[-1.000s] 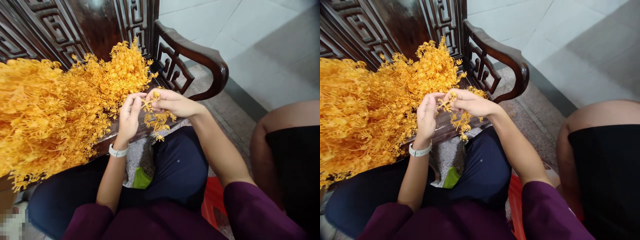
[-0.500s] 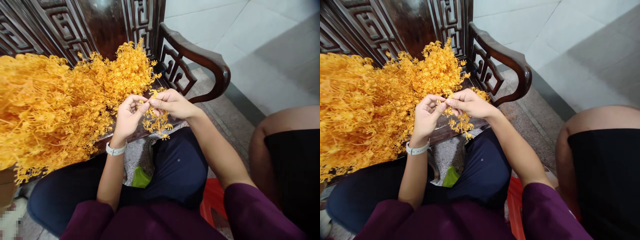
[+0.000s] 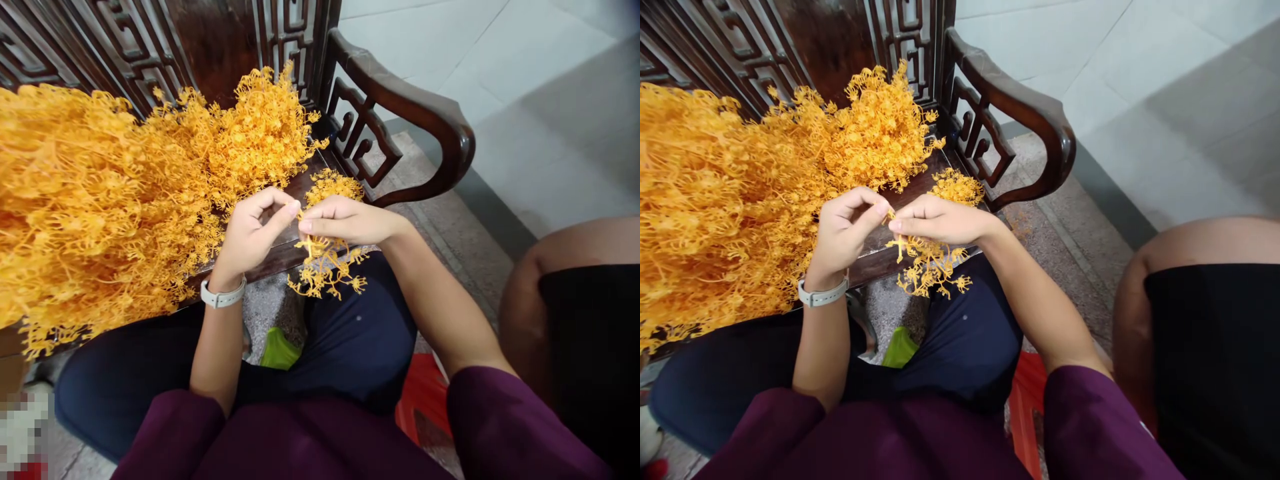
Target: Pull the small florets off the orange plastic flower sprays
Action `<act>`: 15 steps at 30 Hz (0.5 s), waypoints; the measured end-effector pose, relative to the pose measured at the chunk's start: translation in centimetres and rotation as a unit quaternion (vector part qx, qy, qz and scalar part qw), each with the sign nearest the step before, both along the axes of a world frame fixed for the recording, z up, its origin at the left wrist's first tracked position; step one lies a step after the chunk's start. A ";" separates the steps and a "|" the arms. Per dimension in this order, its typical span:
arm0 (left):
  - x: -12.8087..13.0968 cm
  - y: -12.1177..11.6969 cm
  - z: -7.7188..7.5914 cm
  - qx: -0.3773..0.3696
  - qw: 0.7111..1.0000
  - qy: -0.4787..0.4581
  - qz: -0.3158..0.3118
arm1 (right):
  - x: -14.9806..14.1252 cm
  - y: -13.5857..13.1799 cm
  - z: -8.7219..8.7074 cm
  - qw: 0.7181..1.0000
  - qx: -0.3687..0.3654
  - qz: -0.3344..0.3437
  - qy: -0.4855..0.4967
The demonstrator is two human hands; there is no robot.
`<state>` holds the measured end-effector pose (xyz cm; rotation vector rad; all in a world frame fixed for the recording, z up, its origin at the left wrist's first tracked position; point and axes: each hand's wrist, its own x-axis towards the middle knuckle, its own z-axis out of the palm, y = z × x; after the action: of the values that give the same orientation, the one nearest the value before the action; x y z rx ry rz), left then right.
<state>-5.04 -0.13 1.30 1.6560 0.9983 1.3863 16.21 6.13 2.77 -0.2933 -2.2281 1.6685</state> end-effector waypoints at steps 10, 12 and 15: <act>0.6 1.1 -0.7 0.016 0.968 -0.214 0.130 | -1.6 -0.2 -0.4 0.988 0.034 -0.150 0.024; -0.2 1.4 -0.5 0.010 0.955 -0.258 0.148 | -1.5 -0.1 -0.6 0.985 0.043 -0.166 0.009; -1.7 1.6 -0.3 -0.003 0.957 -0.252 0.145 | -1.1 0.0 -0.7 0.983 0.056 -0.173 -0.002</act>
<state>-6.70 1.52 0.97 1.0845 0.9556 1.8749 15.07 6.10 2.08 -0.6159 -2.1151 1.3563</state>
